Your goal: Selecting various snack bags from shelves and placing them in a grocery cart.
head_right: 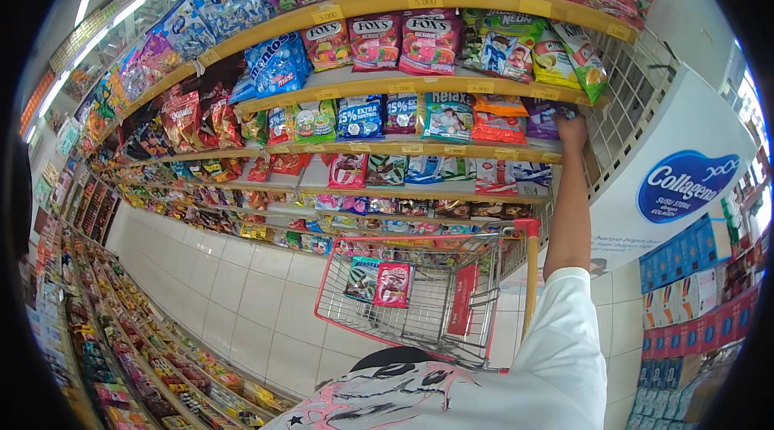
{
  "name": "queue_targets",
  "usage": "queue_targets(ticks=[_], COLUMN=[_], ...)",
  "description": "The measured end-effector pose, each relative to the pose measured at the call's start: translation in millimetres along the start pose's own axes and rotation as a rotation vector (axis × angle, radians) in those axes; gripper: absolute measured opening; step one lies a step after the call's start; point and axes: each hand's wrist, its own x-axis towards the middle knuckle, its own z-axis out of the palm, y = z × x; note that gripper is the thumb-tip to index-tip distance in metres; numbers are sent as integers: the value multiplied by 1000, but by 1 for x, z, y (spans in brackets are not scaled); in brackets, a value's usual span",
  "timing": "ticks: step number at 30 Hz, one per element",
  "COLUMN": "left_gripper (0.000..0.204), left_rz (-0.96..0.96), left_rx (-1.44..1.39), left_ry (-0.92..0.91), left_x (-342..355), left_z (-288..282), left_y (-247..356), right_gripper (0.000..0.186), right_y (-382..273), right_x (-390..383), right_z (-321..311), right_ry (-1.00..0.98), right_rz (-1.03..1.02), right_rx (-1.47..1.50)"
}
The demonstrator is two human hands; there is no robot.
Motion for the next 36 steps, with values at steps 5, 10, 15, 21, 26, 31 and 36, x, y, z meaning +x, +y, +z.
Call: queue_targets(ticks=[5, 10, 15, 21, 26, 31, 36], left_gripper=[32, 36, 38, 37, 37, 30, 21], left_rz=[40, 400, 631, 840, 956, 969, 957], left_rx=[-268, -291, -316, -286, -309, -412, -399], left_ry=[26, -36, -257, -631, -866, -840, -836], left_x=[10, -3, -43, -121, -178, -181, -161], left_z=[-13, -6, 10, 32, 35, 12, -18], left_y=[57, 172, 281, 381, 435, 439, 422], right_gripper=[48, 37, 35, 38, 39, 39, 34], right_y=[-4, -13, -25, -70, -108, -138, -136], right_x=[-28, -120, -220, -330, -412, -470, -505], right_z=[-28, -66, -83, -99, -97, -96, -89], right_ry=[-92, -139, -282, -429, -553, -643, -648], right_rz=[164, 192, 171, 220, 206, 269, 389], right_rx=[395, 1019, 1276, 1253, 1240, 1255, 1285])
